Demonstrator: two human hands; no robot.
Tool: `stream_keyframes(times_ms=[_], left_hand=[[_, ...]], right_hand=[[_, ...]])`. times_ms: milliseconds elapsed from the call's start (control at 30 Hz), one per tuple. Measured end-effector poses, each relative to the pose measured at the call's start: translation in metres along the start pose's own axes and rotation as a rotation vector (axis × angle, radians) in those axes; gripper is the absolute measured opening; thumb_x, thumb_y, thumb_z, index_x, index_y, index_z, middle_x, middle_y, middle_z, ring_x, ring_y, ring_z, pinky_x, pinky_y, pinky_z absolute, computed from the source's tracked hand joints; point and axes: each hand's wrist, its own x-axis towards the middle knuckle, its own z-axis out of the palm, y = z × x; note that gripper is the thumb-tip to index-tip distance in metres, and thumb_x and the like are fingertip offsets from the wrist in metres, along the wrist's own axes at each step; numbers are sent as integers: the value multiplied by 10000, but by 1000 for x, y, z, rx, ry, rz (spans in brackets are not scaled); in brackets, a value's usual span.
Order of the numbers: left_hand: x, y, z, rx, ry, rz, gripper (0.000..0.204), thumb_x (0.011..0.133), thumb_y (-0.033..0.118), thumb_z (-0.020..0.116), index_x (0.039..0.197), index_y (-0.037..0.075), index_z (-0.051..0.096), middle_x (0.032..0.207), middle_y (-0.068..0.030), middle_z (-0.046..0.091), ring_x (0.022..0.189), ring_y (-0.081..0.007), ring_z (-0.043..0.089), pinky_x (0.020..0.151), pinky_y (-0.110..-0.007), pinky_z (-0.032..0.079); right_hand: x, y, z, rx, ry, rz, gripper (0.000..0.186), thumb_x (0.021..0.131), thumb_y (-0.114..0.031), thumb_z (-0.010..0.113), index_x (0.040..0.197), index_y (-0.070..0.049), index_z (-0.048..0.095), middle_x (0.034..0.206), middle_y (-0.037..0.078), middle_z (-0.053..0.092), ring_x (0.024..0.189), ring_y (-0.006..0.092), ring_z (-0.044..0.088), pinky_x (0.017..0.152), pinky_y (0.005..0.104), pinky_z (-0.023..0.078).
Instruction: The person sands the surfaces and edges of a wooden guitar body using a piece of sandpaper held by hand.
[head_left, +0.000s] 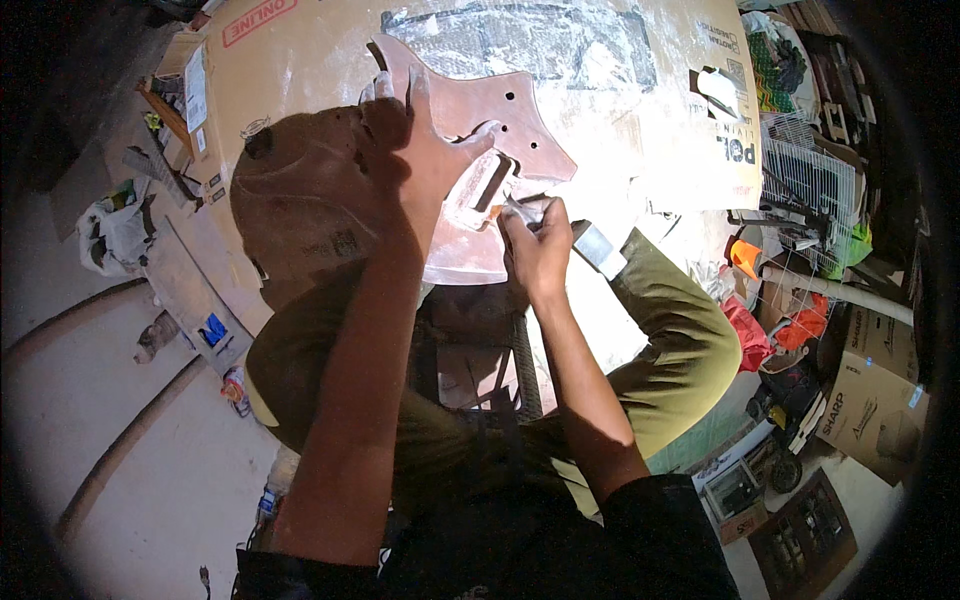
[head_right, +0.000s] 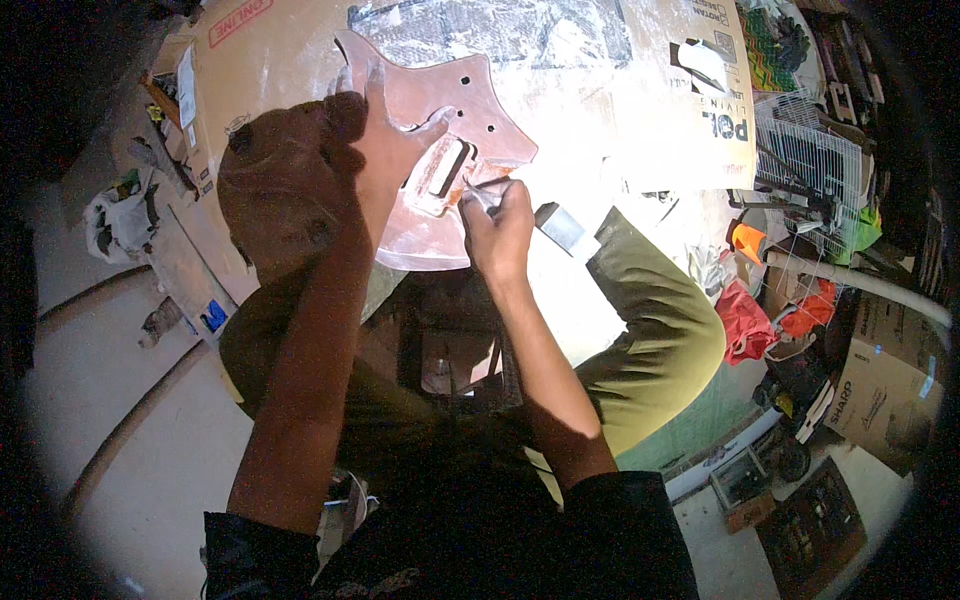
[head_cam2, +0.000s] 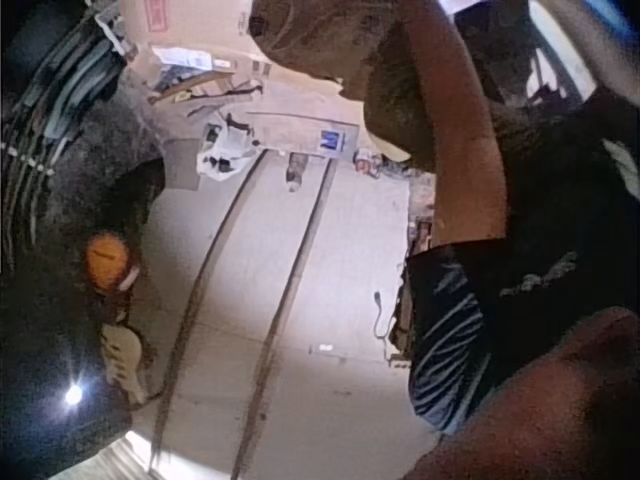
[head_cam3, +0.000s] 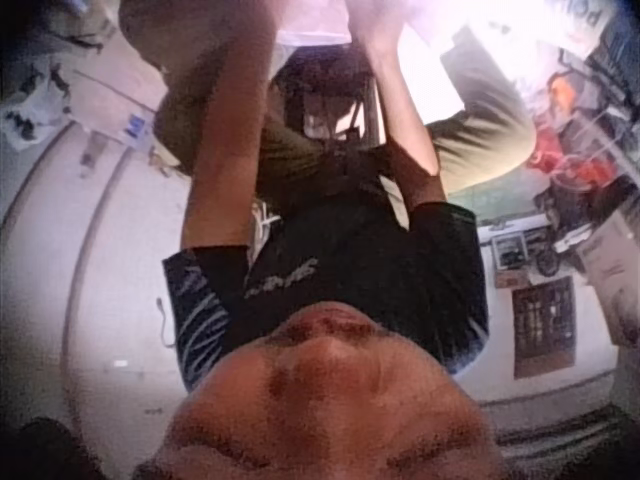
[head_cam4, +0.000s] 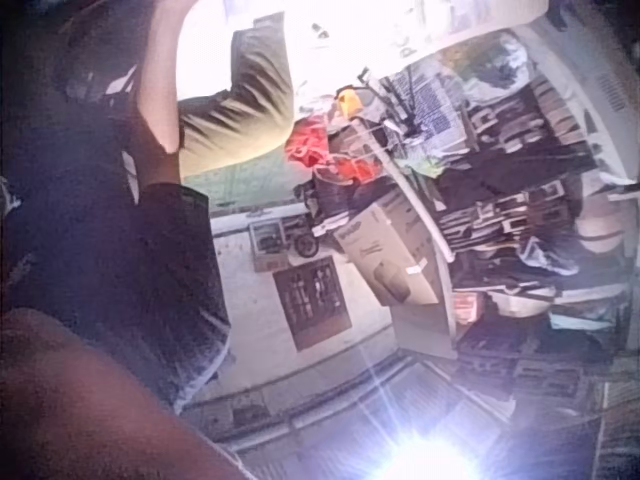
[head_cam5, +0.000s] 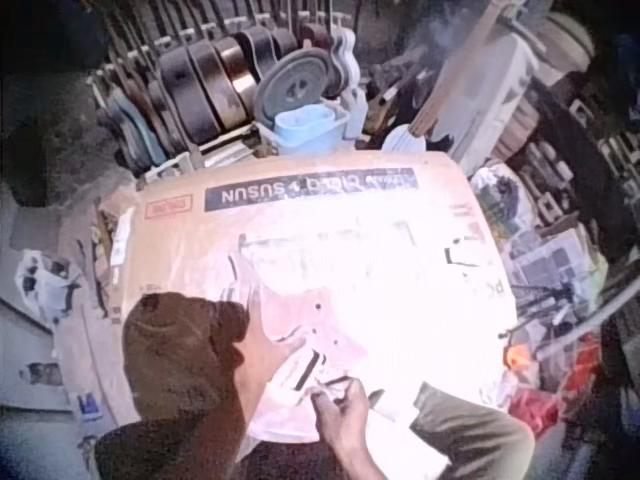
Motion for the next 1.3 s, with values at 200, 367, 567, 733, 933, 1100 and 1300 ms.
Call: stream_keyframes(times_ms=[200,367,567,733,933,1100,1300], left_hand=[[0,-3,-7,18,26,13,1154,621,582,879,1535,99,367,1555,-302,304,1442,-483,274,1192,-574,237],[-1,1,5,-56,5,16,1147,617,601,871,1520,81,391,1518,-298,364,1416,-470,330,1186,-558,259],[0,0,-5,46,16,47,1159,628,670,827,1515,58,402,1496,-304,407,1402,-458,366,1185,-529,275],[-2,0,-7,111,-26,30,1172,665,614,849,1556,67,320,1531,-305,364,1420,-466,343,1187,-543,269],[-4,3,-1,19,-26,21,1181,653,602,858,1562,83,310,1532,-311,355,1439,-481,304,1186,-549,274],[0,4,-2,66,-32,17,1164,658,570,869,1553,69,319,1515,-309,377,1435,-457,328,1184,-536,286],[1,-7,6,5,-6,17,1137,643,607,850,1533,88,369,1513,-275,390,1409,-455,355,1183,-541,280]], right_hand=[[-17,-1,-5,-51,-61,-49,248,882,-64,730,928,45,513,882,174,576,764,241,555,686,375,464],[-29,-2,-13,32,-25,-12,286,869,-67,738,860,23,467,801,180,496,712,310,486,676,428,418],[-25,-1,-8,-147,8,-192,242,896,-48,728,906,11,494,784,101,535,685,172,511,625,336,448],[-11,-19,-2,-330,82,-370,249,893,-37,736,899,10,491,789,105,537,672,170,518,604,332,448],[-15,-9,-10,-293,81,-436,232,880,-36,734,897,18,509,794,146,532,694,242,527,643,368,452],[-29,1,-8,-78,33,-138,231,842,-12,715,884,28,492,855,213,520,797,379,511,746,467,430],[-21,-13,-5,-142,26,-158,208,851,-18,717,905,34,523,859,211,544,802,357,546,741,452,451]])
